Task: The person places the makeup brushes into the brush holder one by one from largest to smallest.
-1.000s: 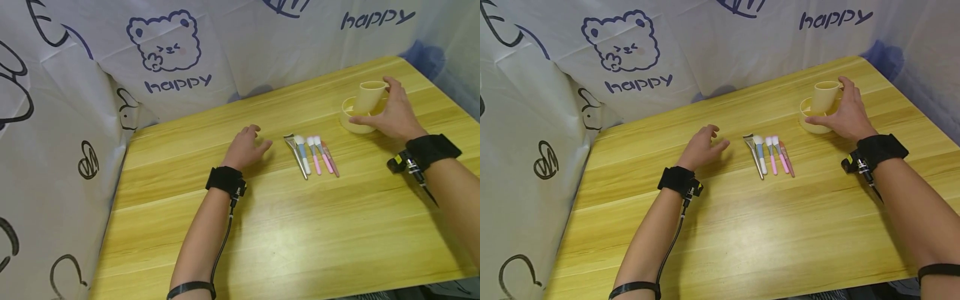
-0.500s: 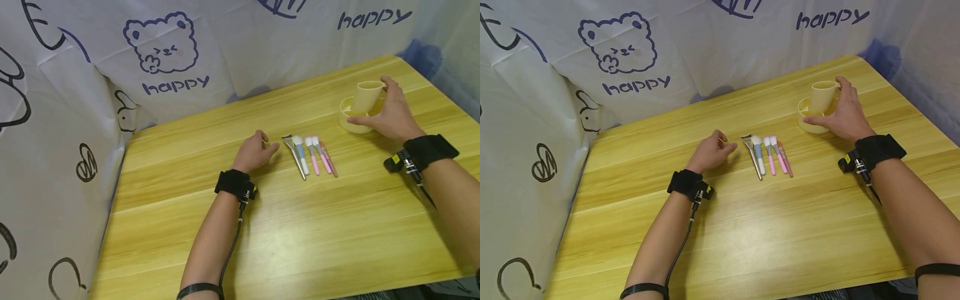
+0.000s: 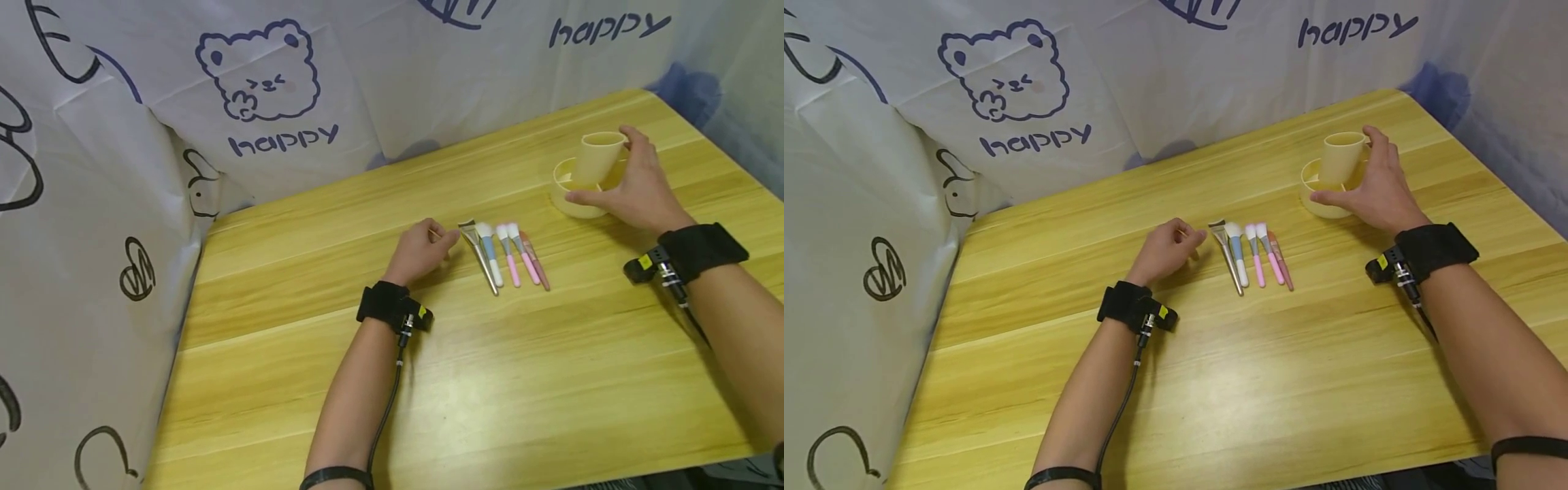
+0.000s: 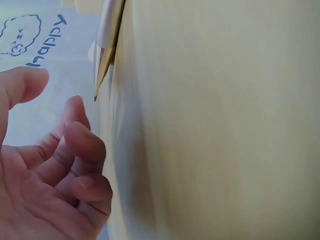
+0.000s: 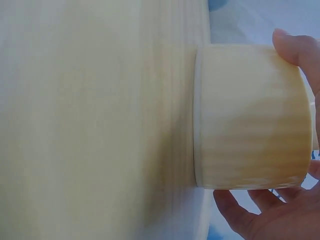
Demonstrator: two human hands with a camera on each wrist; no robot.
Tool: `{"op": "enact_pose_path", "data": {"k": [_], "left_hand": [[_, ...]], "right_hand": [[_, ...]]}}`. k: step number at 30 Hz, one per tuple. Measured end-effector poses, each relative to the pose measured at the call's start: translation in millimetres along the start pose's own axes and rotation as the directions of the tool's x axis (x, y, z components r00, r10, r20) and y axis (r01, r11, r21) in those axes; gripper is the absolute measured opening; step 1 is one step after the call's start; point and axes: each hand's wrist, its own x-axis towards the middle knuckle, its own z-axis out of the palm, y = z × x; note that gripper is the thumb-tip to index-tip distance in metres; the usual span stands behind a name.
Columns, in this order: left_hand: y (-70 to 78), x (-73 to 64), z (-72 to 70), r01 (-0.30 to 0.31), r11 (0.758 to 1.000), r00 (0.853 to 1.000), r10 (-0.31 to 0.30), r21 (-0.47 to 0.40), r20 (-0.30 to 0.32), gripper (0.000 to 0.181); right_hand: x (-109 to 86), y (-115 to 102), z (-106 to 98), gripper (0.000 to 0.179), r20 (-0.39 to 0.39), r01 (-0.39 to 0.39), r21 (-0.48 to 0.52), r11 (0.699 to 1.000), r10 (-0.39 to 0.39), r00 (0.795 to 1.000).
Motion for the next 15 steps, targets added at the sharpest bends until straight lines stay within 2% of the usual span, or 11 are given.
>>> {"op": "enact_pose_path", "data": {"k": [6, 15], "left_hand": [[0.4, 0.7, 3.6, 0.024, 1.0, 1.0, -0.025, -0.02, -0.006, 0.039], [-0.6, 2.7, 9.4, 0.039, 0.993, 0.998, -0.044, -0.11, -0.049, 0.035]], "right_hand": [[-1.3, 1.2, 1.9, 0.128, -0.011, -0.011, 0.032, 0.999, 0.011, 1.0], [-3.8, 1.0, 4.9, 0.13, -0.023, -0.051, 0.102, 0.993, 0.054, 0.998]]}}
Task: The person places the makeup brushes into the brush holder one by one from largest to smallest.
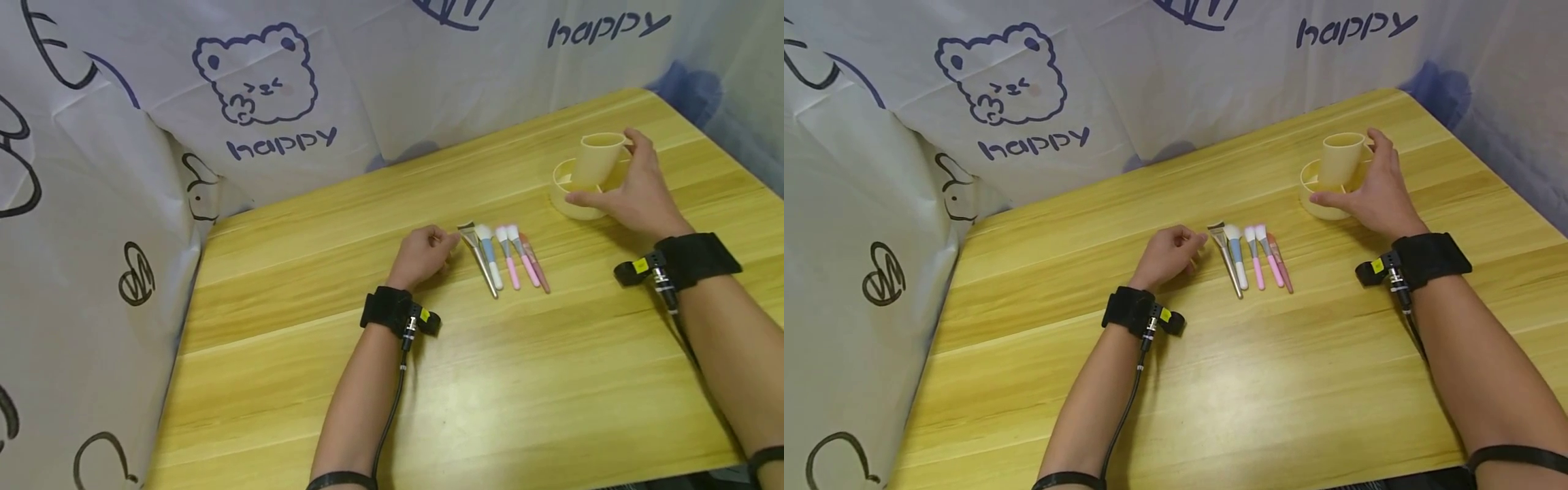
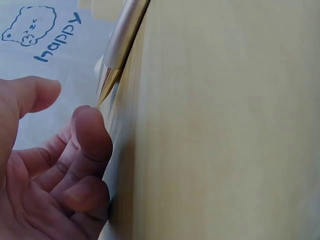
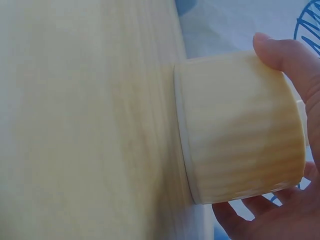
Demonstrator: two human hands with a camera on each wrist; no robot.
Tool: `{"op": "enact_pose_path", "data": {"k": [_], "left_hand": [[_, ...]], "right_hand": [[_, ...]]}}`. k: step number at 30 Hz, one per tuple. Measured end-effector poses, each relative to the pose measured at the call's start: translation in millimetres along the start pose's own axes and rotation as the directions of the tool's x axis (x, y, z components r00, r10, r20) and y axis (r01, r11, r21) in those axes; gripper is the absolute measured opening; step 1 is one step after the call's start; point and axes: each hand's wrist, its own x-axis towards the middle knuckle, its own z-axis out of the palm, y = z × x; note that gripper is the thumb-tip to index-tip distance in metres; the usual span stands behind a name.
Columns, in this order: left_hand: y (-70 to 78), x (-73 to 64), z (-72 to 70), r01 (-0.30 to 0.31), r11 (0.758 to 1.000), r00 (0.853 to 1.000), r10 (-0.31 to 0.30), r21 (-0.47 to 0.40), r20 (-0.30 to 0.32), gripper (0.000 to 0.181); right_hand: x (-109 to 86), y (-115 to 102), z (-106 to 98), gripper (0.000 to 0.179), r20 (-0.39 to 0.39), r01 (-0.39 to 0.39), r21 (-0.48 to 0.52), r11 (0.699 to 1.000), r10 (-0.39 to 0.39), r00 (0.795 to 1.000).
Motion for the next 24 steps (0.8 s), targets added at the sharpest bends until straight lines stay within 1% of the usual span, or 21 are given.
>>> {"op": "enact_pose_path", "data": {"k": [3, 7, 9, 12, 14, 17, 19, 24], "left_hand": [[-0.8, 1.7, 3.3, -0.007, 1.0, 1.0, 0.007, -0.014, 0.01, 0.035], [-3.1, 1.6, 2.5, 0.002, 1.0, 1.0, -0.002, -0.007, 0.014, 0.034], [-4.5, 2.2, 2.0, 0.001, 1.0, 1.0, 0.0, -0.023, 0.018, 0.034], [-9.8, 3.1, 0.5, -0.002, 0.996, 1.0, 0.004, -0.087, 0.017, 0.033], [-12.4, 3.8, 0.6, 0.002, 0.989, 1.0, 0.001, -0.147, 0.015, 0.032], [-14.5, 4.2, 0.9, 0.011, 0.979, 1.0, -0.011, -0.201, 0.0, 0.03], [-14.2, 4.3, 1.9, 0.018, 0.978, 1.0, -0.021, -0.208, -0.01, 0.028], [-10.2, 4.7, 4.8, 0.02, 0.987, 0.999, -0.024, -0.16, -0.021, 0.024]], "right_hand": [[-1.9, 3, -2, 0.13, -0.006, -0.023, 0.023, 0.999, 0.023, 1.0], [-2.9, 6, 0, 0.131, 0.012, -0.064, 0.066, 0.996, 0.063, 0.998], [-2.6, 8, 0, 0.131, 0.026, -0.076, 0.082, 0.994, 0.074, 0.997], [-2.2, 10, 2, 0.13, 0.043, -0.077, 0.092, 0.993, 0.073, 0.996], [-2.2, 11, 2, 0.13, 0.054, -0.075, 0.1, 0.992, 0.07, 0.996], [-2.2, 12, 4, 0.13, 0.067, -0.078, 0.11, 0.991, 0.071, 0.995], [-2.3, 13, 5, 0.13, 0.071, -0.08, 0.114, 0.99, 0.072, 0.995], [-3.8, 15, 6, 0.127, 0.066, -0.092, 0.135, 0.987, 0.083, 0.994]]}}
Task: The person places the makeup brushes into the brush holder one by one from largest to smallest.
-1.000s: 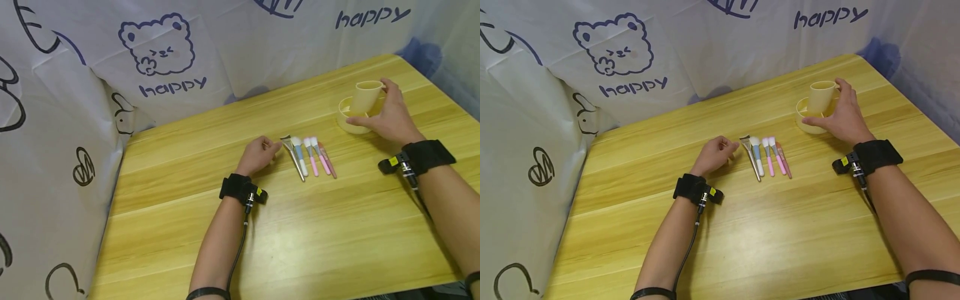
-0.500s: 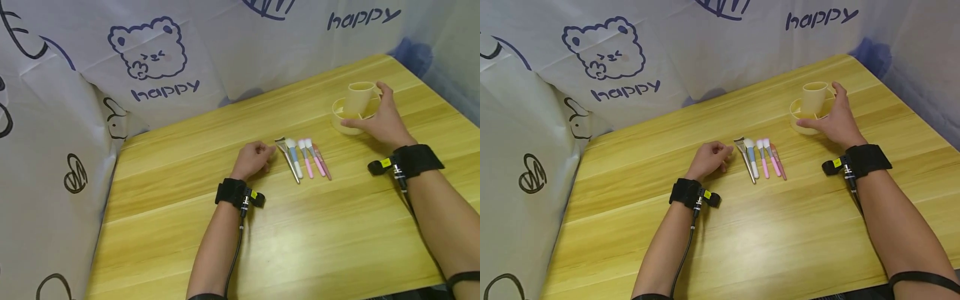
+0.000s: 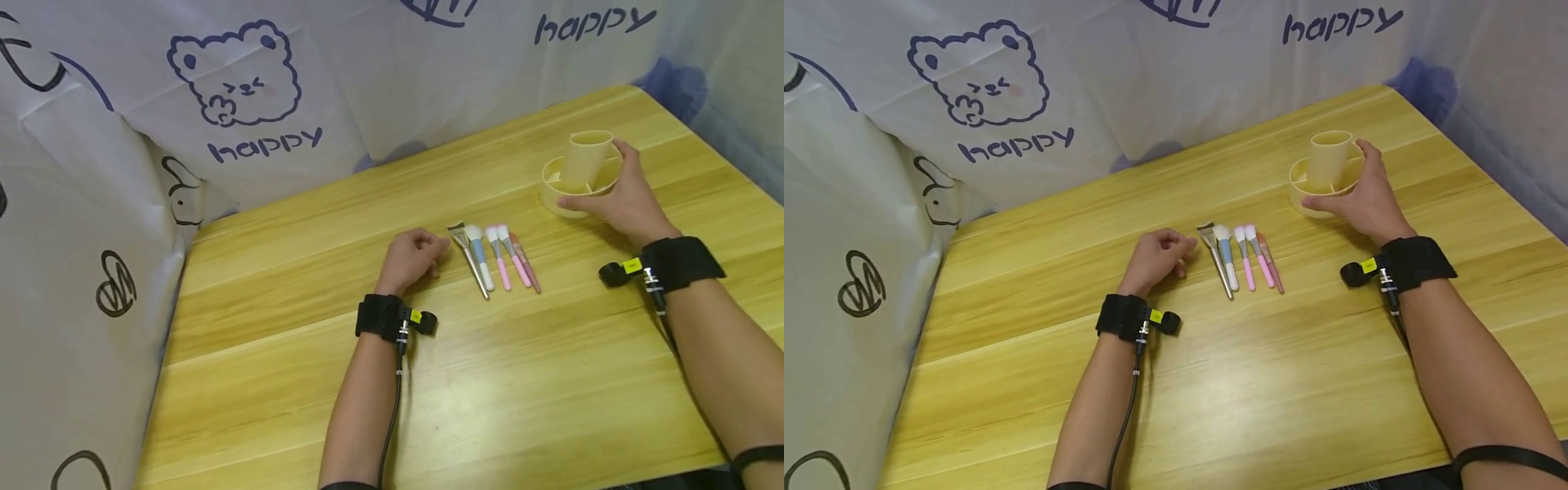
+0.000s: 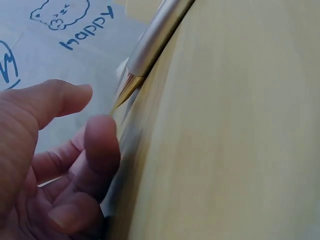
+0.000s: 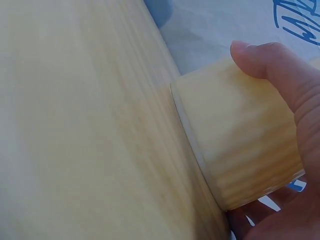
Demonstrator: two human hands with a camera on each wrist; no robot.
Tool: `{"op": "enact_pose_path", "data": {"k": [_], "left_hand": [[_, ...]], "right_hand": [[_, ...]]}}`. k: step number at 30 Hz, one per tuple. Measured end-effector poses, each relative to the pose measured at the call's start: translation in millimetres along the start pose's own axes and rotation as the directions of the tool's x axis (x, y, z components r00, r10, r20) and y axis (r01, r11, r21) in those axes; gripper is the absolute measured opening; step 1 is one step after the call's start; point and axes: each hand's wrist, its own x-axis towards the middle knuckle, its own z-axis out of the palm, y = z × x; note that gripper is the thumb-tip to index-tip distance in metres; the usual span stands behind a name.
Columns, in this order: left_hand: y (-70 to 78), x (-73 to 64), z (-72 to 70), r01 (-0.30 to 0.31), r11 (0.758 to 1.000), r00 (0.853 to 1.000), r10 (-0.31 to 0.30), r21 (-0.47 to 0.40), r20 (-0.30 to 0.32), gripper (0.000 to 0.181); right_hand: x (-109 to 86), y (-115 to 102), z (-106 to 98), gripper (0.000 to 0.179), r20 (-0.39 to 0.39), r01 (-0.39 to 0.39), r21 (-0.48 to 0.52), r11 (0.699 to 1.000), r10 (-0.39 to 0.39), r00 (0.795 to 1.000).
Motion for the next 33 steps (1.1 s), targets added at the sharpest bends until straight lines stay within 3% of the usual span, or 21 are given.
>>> {"op": "enact_pose_path", "data": {"k": [6, 11, 18, 28, 33], "left_hand": [[6.8, 0.9, 2.1, -0.01, 0.998, 1.0, 0.01, 0.06, 0.002, 0.025], [10.0, 2.8, 4.7, 0.023, 0.993, 1.0, -0.022, 0.113, -0.012, 0.03], [15.4, 0.9, 8.8, 0.076, 0.978, 0.997, -0.071, 0.194, -0.031, 0.038], [21.9, -1.2, 16.7, 0.069, 0.949, 0.997, -0.051, 0.306, -0.066, 0.054], [22.3, -0.5, 17.7, 0.082, 0.939, 0.996, -0.067, 0.335, -0.056, 0.051]], "right_hand": [[-0.1, 2, -1, 0.122, -0.018, 0.0, 0.02, 1.0, 0.0, 1.0], [-0.5, 4, 0, 0.12, -0.025, 0.005, 0.032, 0.999, -0.004, 1.0], [-0.3, 6, 2, 0.12, -0.024, 0.006, 0.044, 0.999, -0.005, 1.0], [-0.1, 10, 2, 0.114, -0.029, 0.019, 0.051, 0.999, -0.017, 0.999], [1.2, 10, 4, 0.114, -0.034, 0.023, 0.059, 0.998, -0.021, 0.999]]}}
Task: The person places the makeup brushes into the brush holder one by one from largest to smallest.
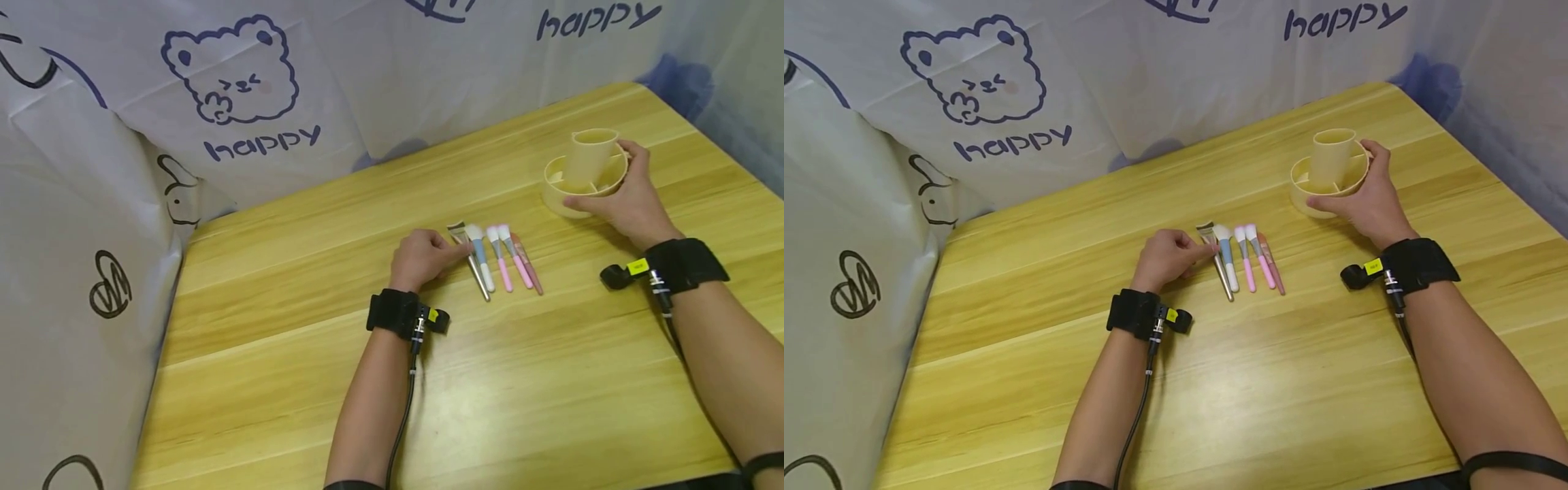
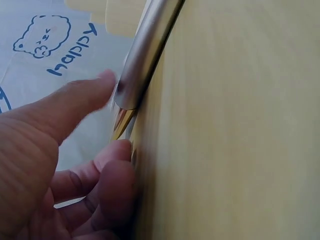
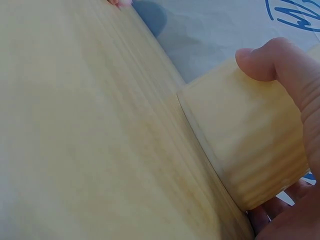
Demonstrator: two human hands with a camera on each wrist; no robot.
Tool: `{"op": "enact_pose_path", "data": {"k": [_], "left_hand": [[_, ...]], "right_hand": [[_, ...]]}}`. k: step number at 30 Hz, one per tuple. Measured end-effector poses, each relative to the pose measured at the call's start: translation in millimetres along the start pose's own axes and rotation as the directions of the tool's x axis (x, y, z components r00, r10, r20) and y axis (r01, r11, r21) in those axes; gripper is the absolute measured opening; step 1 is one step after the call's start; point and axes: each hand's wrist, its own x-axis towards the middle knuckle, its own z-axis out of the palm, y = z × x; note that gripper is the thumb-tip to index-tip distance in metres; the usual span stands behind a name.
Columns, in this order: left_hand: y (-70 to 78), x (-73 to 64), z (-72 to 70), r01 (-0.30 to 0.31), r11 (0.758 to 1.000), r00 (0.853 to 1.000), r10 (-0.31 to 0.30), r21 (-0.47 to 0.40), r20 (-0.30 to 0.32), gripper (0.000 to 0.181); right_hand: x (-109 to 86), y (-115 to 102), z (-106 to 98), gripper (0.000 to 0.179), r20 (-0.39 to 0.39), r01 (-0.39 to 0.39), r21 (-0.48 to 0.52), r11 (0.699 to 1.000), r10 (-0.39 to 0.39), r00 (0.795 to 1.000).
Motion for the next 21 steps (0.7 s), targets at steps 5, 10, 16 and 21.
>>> {"op": "enact_pose_path", "data": {"k": [5, 10, 16, 21], "left_hand": [[1.2, -0.8, -0.6, -0.01, 1.0, 1.0, 0.01, 0.011, 0.015, 0.047], [-0.1, -1.3, -0.4, -0.015, 1.0, 1.0, 0.015, 0.015, 0.02, 0.047], [2.9, -0.8, 1.8, -0.047, 0.997, 0.999, 0.046, 0.056, 0.022, 0.054], [4.8, -0.1, 1.9, -0.033, 0.995, 0.999, 0.032, 0.093, 0.014, 0.053]], "right_hand": [[-0.7, -1.6, 0.1, 0.114, -0.001, -0.002, 0.001, 1.0, 0.002, 1.0], [0.0, -1.8, 0.7, 0.116, 0.017, -0.003, 0.005, 1.0, 0.003, 1.0], [0.6, -1.2, -1.6, 0.116, 0.03, -0.012, 0.004, 1.0, 0.012, 0.999], [0.0, -1.4, -1.1, 0.116, 0.026, -0.017, 0.003, 1.0, 0.017, 1.0]]}}
